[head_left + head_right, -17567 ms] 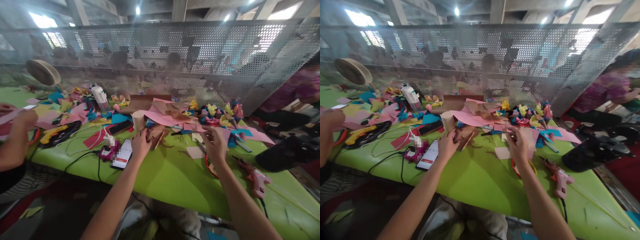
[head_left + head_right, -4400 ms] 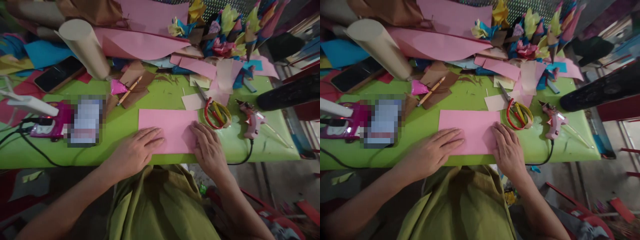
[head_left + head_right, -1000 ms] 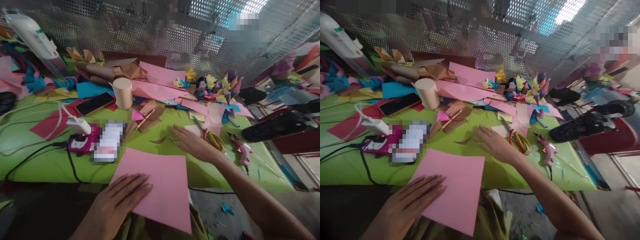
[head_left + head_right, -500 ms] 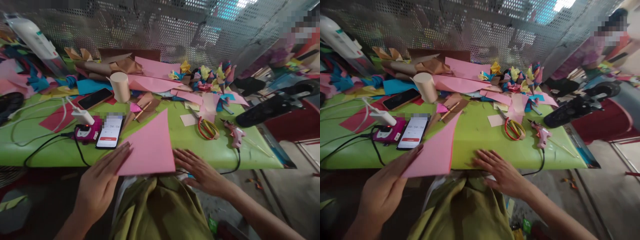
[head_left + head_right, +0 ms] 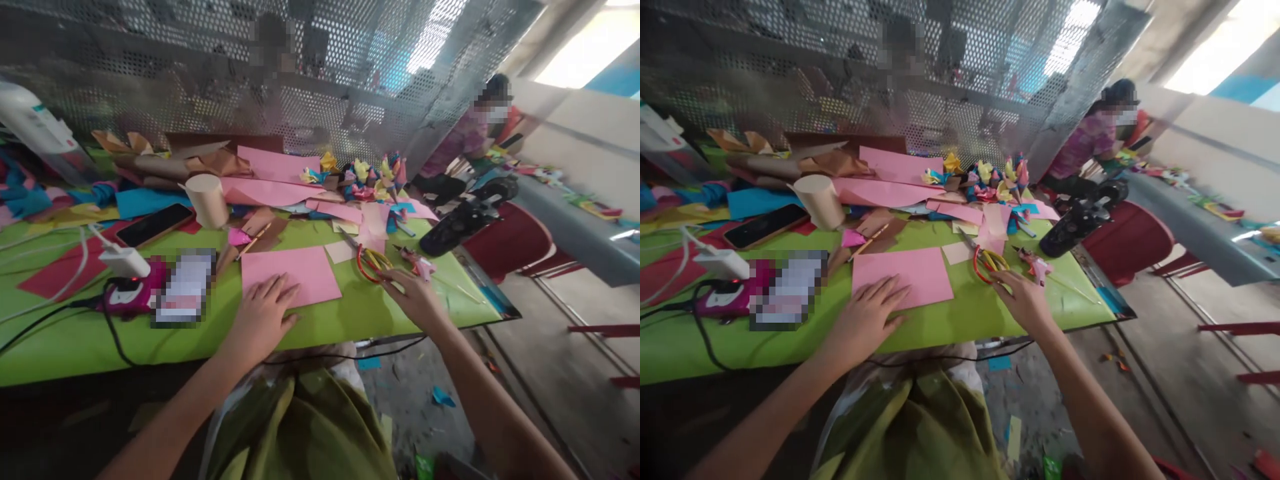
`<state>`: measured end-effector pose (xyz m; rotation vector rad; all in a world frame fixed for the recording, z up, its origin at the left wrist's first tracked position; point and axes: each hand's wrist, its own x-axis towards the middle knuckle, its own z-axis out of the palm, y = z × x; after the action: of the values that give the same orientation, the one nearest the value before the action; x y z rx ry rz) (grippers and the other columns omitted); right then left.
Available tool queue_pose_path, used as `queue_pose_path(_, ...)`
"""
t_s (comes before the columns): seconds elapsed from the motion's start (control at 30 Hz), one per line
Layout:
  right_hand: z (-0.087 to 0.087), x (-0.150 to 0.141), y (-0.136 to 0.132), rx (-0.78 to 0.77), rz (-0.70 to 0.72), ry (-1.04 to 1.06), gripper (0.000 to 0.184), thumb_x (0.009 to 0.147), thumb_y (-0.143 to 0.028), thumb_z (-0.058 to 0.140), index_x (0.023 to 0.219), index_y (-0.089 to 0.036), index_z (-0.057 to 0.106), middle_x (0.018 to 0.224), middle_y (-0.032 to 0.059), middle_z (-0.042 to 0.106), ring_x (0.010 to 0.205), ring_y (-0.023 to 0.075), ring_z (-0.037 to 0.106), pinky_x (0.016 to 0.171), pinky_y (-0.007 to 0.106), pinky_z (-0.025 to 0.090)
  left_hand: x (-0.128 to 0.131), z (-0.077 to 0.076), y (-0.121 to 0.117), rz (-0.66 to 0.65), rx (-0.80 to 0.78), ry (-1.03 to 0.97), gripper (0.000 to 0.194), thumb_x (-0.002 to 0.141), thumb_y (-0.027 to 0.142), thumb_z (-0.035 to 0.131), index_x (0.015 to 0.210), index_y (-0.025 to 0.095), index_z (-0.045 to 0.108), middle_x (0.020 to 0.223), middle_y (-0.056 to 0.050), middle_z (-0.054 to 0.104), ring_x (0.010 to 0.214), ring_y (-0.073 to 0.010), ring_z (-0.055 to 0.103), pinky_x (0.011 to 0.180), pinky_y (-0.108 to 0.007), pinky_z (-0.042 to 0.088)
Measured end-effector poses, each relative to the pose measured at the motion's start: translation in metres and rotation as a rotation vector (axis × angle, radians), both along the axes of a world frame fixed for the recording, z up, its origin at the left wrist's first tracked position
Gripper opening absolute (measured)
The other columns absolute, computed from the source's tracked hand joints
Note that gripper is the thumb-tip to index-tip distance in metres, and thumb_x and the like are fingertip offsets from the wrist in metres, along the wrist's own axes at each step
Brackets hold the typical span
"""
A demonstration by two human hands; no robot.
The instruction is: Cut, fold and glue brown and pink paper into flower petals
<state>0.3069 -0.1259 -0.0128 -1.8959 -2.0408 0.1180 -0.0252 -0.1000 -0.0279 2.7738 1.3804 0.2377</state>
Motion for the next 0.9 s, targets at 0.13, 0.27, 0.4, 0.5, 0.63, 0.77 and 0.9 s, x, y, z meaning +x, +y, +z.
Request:
queue_pose_path(0.13, -0.003, -0.01, 0.042, -0.035, -0.035, -0.154, 0.038, 0.094, -0.022, 0.052, 0.129, -0.02, 0.067, 0.128, 0.0137, 0.07, 0.113, 0.0291, 0.066, 0.09, 0.037, 0.05, -0.012, -0.002, 0.006, -0.032, 0.047, 0.003, 0.053, 0.098, 0.039, 0.056, 0.149, 0.025, 0.051, 0.156, -0.013, 0.048, 0.14, -0.0335, 0.049, 0.111, -0.053, 0.043)
queue_pose_path(0.27, -0.005, -0.011, 0.056, -0.054, -0.054, -0.189, 0.048, 0.085, -0.014, 0.057, 0.132, -0.019, 0.065, 0.109, 0.0135, 0.073, 0.097, 0.0283, 0.068, 0.08, 0.034, 0.047, -0.011, -0.012, 0.016, -0.075, 0.068, -0.009, 0.053, 0.1, 0.044, 0.051, 0.151, 0.034, 0.046, 0.158, -0.009, 0.046, 0.142, -0.0329, 0.046, 0.112, -0.055, 0.041)
queue_pose_path(0.4, -0.005, -0.011, 0.063, -0.051, -0.047, -0.191, 0.05, 0.08, -0.01, 0.056, 0.128, -0.02, 0.066, 0.103, 0.0096, 0.073, 0.091, 0.0249, 0.068, 0.077, 0.03, 0.045, -0.008, -0.023, 0.023, -0.128, 0.093, 0.011, 0.054, 0.099, 0.051, 0.05, 0.151, 0.038, 0.046, 0.158, -0.009, 0.046, 0.143, -0.0327, 0.046, 0.111, -0.055, 0.041)
queue_pose_path(0.5, -0.003, -0.015, 0.073, -0.046, -0.023, -0.195, 0.048, 0.082, -0.01, 0.056, 0.128, -0.021, 0.065, 0.109, 0.0097, 0.073, 0.096, 0.0251, 0.068, 0.082, 0.031, 0.046, -0.008, -0.029, 0.025, -0.147, 0.129, 0.021, 0.056, 0.097, 0.053, 0.053, 0.151, 0.039, 0.046, 0.158, -0.009, 0.046, 0.142, -0.0332, 0.046, 0.109, -0.055, 0.041)
queue_pose_path(0.63, 0.001, -0.018, 0.093, -0.066, -0.01, -0.207, 0.039, 0.09, -0.016, 0.058, 0.128, -0.022, 0.066, 0.117, 0.0095, 0.073, 0.105, 0.0239, 0.067, 0.088, 0.03, 0.046, -0.012, -0.032, 0.026, -0.169, 0.177, -0.016, 0.055, 0.098, 0.052, 0.051, 0.151, 0.039, 0.045, 0.158, -0.007, 0.046, 0.142, -0.0316, 0.046, 0.111, -0.052, 0.039)
queue_pose_path(0.77, 0.012, 0.001, 0.117, -0.093, -0.076, -0.225, 0.029, 0.1, -0.027, 0.05, 0.121, -0.025, 0.07, 0.122, 0.0071, 0.073, 0.107, 0.023, 0.068, 0.087, 0.03, 0.05, -0.014, -0.031, 0.026, -0.176, 0.196, -0.061, 0.053, 0.099, 0.052, 0.046, 0.151, 0.038, 0.046, 0.156, -0.008, 0.049, 0.139, -0.0315, 0.049, 0.111, -0.051, 0.039)
queue_pose_path(0.9, 0.022, 0.038, 0.148, -0.121, -0.213, -0.263, 0.028, 0.102, -0.024, 0.047, 0.118, -0.021, 0.07, 0.123, 0.011, 0.071, 0.106, 0.0256, 0.069, 0.086, 0.037, 0.054, -0.014, -0.03, 0.026, -0.18, 0.198, -0.065, 0.054, 0.099, 0.054, 0.046, 0.15, 0.038, 0.048, 0.156, -0.008, 0.05, 0.138, -0.0325, 0.051, 0.109, -0.051, 0.041)
